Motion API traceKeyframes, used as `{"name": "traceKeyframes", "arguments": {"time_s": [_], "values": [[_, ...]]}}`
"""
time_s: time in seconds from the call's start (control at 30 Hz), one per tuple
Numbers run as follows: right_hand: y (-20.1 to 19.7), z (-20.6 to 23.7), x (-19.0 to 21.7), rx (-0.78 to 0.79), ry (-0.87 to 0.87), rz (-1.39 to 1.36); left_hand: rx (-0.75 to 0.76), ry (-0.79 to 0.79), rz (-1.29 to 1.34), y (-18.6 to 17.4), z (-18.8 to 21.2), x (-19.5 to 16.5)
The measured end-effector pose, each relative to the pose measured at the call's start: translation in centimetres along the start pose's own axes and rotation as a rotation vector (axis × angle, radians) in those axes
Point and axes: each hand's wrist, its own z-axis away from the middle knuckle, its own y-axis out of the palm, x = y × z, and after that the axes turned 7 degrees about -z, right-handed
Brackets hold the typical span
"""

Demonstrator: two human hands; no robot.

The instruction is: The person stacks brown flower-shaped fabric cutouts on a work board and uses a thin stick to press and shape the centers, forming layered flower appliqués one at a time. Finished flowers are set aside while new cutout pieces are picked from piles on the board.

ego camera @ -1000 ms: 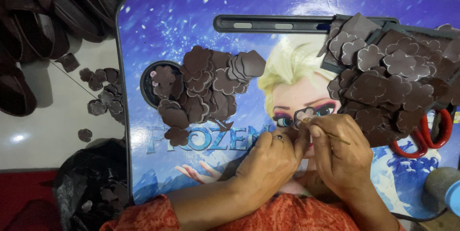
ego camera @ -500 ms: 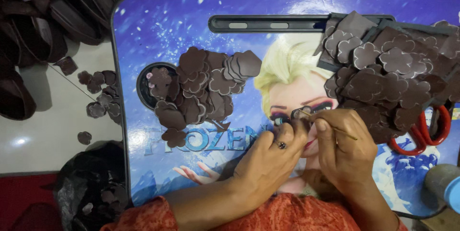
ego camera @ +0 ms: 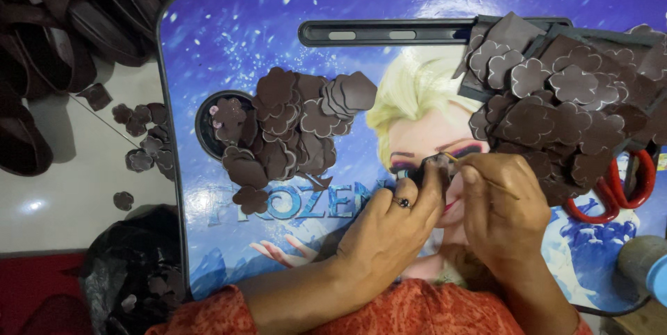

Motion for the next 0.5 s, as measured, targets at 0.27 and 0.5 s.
{"name": "traceKeyframes", "arguments": {"time_s": [0.27, 0.5], "values": [[-0.21, 0.07, -0.26, -0.027, 0.071, -0.016, -0.009, 0.007, 0.008, -0.24, -0.14, 0.43], [-0.16, 0.01, -0.15, -0.020, 0.072, -0.042, -0.026, 0.001, 0.019, -0.24, -0.21, 0.57]]}}
